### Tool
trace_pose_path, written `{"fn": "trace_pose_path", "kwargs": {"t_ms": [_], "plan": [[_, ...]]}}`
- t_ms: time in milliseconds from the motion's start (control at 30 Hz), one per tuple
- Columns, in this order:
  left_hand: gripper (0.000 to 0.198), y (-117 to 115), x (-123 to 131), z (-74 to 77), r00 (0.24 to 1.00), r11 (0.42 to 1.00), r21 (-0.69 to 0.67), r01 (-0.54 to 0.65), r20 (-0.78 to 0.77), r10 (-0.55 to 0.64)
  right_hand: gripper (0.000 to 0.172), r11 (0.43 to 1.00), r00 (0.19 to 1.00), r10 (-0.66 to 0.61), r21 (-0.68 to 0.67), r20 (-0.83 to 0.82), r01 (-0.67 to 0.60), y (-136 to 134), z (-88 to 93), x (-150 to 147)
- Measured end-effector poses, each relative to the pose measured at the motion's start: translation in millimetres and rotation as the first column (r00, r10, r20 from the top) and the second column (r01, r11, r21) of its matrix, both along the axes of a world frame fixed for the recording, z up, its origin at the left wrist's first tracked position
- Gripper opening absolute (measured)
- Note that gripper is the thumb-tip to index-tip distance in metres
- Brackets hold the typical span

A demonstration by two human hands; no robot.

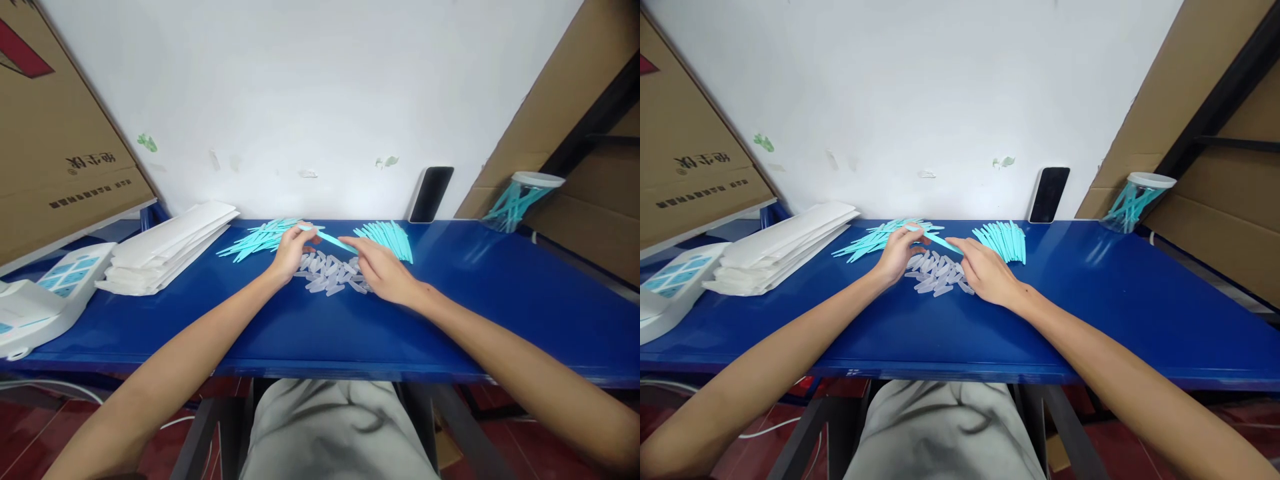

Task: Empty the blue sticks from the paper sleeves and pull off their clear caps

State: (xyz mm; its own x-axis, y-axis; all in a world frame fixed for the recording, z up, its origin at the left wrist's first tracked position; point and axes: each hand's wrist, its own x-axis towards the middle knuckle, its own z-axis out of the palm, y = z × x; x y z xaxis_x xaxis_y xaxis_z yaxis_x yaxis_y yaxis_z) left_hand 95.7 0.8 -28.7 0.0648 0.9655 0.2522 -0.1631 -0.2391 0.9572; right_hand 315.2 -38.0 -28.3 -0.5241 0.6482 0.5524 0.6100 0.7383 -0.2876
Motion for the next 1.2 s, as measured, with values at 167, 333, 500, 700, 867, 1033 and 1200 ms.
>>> {"fn": "trace_pose_path", "kwargs": {"t_ms": [167,333,500,700,867,1033,1200], "plan": [[0.02,4,0,-5.6,0.996,0.997,-0.007,0.077,0.047,-0.076,0.045,0.994,0.997,-0.078,-0.072,0.028,0.08,-3,6.1,1],[0.024,10,0,-8.3,0.999,0.997,0.058,0.047,0.004,-0.048,0.046,0.997,0.996,-0.07,-0.019,0.059,0.071,-1,5.1,0],[0.028,28,-25,-4.2,0.985,0.986,0.038,-0.165,0.067,0.162,0.049,0.984,0.983,-0.175,0.038,0.049,0.174,9,9.5,12],[0.033,37,-55,-1.6,0.89,0.933,0.323,-0.159,-0.361,0.277,0.05,0.864,0.843,-0.491,-0.001,0.221,0.503,25,17.3,40],[0.03,22,-42,-2.4,0.712,0.943,0.296,0.152,-0.695,0.104,0.05,0.787,0.739,-0.563,-0.035,0.37,0.616,31,13.4,43],[0.03,17,-35,-4.1,0.554,0.936,0.276,0.219,-0.825,0.114,0.046,0.785,0.711,-0.538,-0.039,0.453,0.619,29,10.1,36],[0.039,26,-41,-9.4,0.46,0.933,0.326,0.154,-0.859,0.224,0.045,0.795,0.697,-0.5,-0.048,0.514,0.605,28,7.7,32]]}}
